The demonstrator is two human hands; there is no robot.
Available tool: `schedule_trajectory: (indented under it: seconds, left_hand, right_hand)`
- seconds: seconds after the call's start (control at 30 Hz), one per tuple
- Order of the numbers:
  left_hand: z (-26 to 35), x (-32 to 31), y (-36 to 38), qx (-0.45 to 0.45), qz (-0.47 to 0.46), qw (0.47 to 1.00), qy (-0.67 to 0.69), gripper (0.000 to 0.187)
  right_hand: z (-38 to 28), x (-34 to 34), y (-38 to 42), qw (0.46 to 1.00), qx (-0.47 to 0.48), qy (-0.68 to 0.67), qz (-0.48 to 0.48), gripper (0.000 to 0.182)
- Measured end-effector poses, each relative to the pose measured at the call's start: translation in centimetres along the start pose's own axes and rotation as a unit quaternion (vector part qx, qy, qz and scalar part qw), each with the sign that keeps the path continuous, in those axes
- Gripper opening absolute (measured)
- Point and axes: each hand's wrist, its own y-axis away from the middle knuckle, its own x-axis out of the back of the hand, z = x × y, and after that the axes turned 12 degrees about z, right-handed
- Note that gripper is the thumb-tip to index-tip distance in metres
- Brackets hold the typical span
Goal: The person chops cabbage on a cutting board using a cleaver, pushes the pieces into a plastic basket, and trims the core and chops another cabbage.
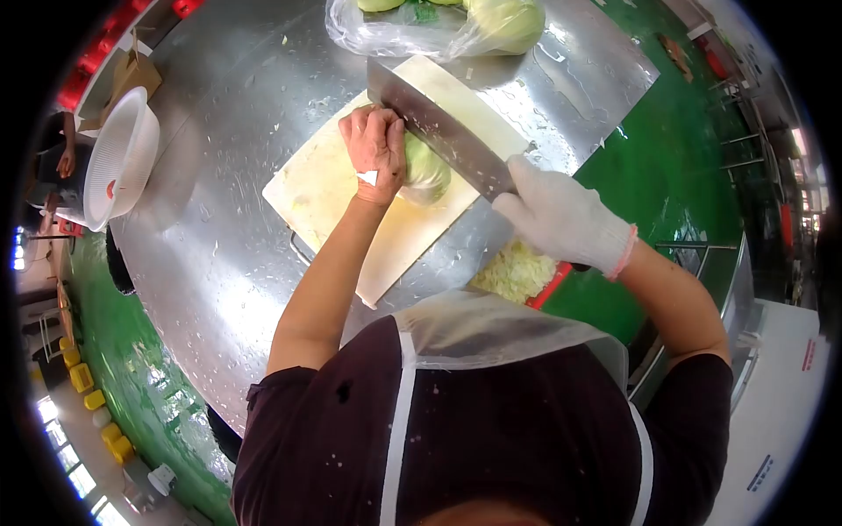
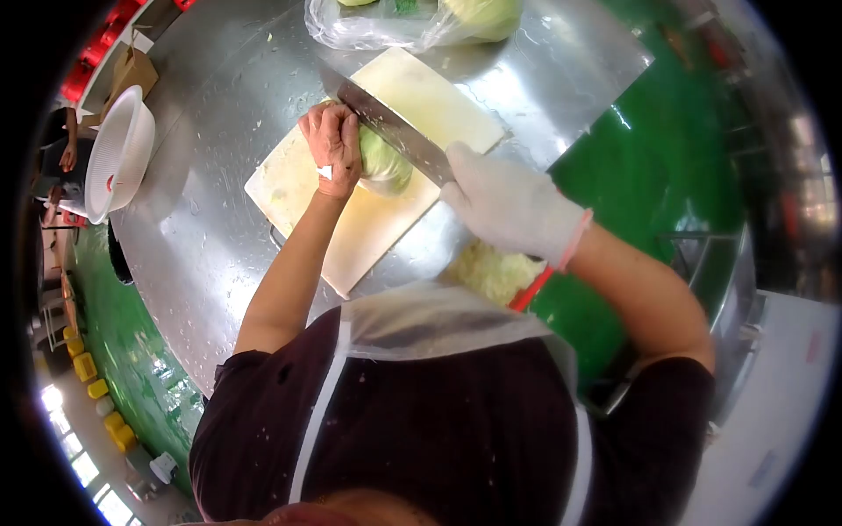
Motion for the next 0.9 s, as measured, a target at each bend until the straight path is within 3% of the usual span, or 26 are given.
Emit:
schedule_trajectory:
  seconds: [0.23, 0.33, 0.43, 0.63, 0.77, 0.87, 0.9]
  left_hand:
    - [-1.4, -0.1, -0.4, 0.032, -0.006, 0.999, 0.004, 0.011]
    - [0.5, -1.0, 1.3, -0.075, -0.038, 0.996, 0.015, 0.014]
    - [0.0, -0.1, 1.8, -0.021, -0.020, 0.999, 0.020, 0.010]
    - [-0.8, 0.1, 0.2, -0.008, -0.021, 1.000, -0.020, 0.006]
    - [-1.0, -0.6, -0.5, 0.040, 0.010, 0.998, -0.049, 0.005]
    - [-1.3, -1.4, 0.8, 0.055, 0.010, 0.996, -0.073, 0.006]
    - [-1.6, -1.3, 1.6, 0.055, 0.003, 0.995, -0.084, 0.006]
  right_hand:
    - [-1.3, 1.6, -3.7, 0.994, -0.055, -0.062, -0.075, 0.026]
    - [-0.5, -2.1, -7.6, 0.989, -0.047, -0.067, -0.126, 0.023]
    - [-0.4, -6.3, -10.5, 0.987, -0.041, -0.045, -0.150, 0.026]
    - [-4.1, 0.5, -9.4, 0.960, -0.129, -0.023, -0.248, 0.026]
    - [-3.5, 1.3, -7.6, 0.965, -0.133, 0.055, -0.220, 0.027]
    - [2.9, -8.7, -8.2, 0.993, 0.017, 0.074, -0.088, 0.029]
    - [3.7, -12.4, -7.6, 0.994, -0.011, 0.077, -0.074, 0.031]
